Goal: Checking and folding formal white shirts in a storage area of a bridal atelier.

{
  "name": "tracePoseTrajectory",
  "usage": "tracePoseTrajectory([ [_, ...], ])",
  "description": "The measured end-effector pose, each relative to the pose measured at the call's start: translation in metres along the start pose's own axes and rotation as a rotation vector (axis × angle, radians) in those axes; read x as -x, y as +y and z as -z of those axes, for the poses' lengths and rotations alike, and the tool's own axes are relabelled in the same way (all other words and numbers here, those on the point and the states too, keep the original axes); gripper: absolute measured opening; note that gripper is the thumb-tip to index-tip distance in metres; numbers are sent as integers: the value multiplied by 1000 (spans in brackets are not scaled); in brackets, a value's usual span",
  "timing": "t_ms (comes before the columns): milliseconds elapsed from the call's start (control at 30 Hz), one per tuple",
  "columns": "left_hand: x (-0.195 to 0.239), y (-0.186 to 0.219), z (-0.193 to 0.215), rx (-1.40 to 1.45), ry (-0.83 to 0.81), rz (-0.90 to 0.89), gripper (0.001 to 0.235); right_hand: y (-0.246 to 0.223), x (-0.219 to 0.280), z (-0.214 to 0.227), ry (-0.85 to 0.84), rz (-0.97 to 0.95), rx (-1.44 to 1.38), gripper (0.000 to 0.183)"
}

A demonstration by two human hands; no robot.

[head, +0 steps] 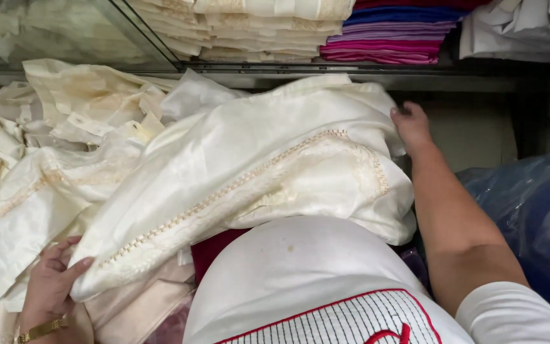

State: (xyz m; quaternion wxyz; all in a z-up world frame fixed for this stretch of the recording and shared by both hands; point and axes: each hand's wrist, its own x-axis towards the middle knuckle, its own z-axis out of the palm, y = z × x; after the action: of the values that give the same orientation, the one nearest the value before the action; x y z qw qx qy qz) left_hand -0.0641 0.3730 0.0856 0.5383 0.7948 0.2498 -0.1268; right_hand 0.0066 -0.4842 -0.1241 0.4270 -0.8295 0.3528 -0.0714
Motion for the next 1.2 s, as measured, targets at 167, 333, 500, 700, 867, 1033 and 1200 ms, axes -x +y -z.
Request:
tracePoseTrajectory([
  [167, 3, -6, 14, -92, -38, 158, 54, 0, 23, 12, -211, -425, -349, 36],
  [333, 50, 5, 52, -131, 188, -221, 35, -12, 31, -7, -334, -529, -643, 50],
  [500, 27, -31, 105, -282, 196, -236, 45, -20, 29, -6, -413, -647, -966, 65],
  [700, 3, -72, 99, -177, 260, -130, 28, -23, 14, 23, -222, -232, -390, 26],
  [867, 10, -57, 84, -328, 349, -56, 20, -37, 12, 5, -82, 540, -101, 21],
  [1033, 13, -49, 71, -344, 361, -64, 22, -103, 80, -32, -133, 1126, 236, 12],
  [1200, 15, -64, 68, -256, 375, -171, 23, -89, 72, -38, -248, 1019, 113, 24],
])
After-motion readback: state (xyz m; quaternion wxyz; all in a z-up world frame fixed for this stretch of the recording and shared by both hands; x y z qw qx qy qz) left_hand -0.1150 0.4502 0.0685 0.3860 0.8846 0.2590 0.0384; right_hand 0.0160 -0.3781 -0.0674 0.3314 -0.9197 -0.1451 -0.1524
